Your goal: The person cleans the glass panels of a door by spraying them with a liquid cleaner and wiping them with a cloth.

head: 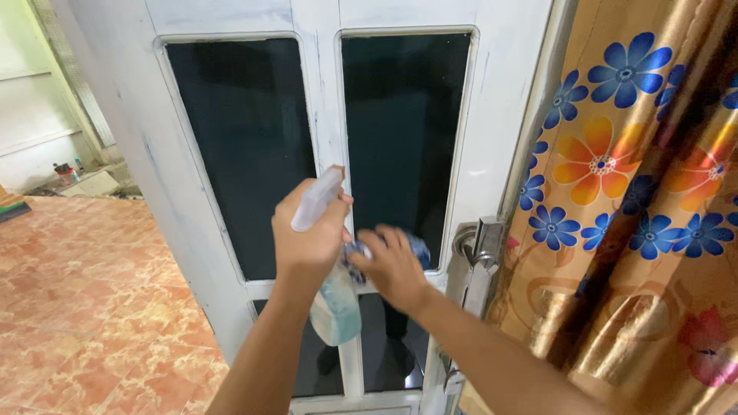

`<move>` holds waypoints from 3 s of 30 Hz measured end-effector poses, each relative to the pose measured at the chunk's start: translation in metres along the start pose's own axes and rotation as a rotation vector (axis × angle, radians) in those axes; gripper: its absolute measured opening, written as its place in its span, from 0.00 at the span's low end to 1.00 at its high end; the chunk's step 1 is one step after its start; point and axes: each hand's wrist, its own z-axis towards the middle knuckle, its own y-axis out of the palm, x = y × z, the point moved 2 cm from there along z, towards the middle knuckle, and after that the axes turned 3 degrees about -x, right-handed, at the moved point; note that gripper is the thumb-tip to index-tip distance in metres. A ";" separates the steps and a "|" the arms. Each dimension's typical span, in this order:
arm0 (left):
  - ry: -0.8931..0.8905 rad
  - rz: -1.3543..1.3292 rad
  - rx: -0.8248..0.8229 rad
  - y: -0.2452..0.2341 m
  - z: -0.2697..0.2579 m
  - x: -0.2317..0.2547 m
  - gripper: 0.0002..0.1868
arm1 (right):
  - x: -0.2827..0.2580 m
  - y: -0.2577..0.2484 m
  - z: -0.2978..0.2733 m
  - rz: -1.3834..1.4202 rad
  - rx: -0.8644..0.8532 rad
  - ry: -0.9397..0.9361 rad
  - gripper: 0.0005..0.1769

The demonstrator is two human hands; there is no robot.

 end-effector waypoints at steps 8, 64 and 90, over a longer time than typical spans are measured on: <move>-0.012 -0.019 -0.002 -0.010 0.010 0.046 0.17 | 0.063 -0.125 0.202 -0.300 0.395 0.004 0.21; -0.033 -0.010 -0.036 -0.020 -0.011 0.040 0.17 | 0.048 -0.086 0.081 -0.191 0.234 0.155 0.28; -0.047 -0.024 -0.033 -0.035 -0.007 0.022 0.14 | -0.008 -0.030 0.049 -0.117 0.179 0.127 0.24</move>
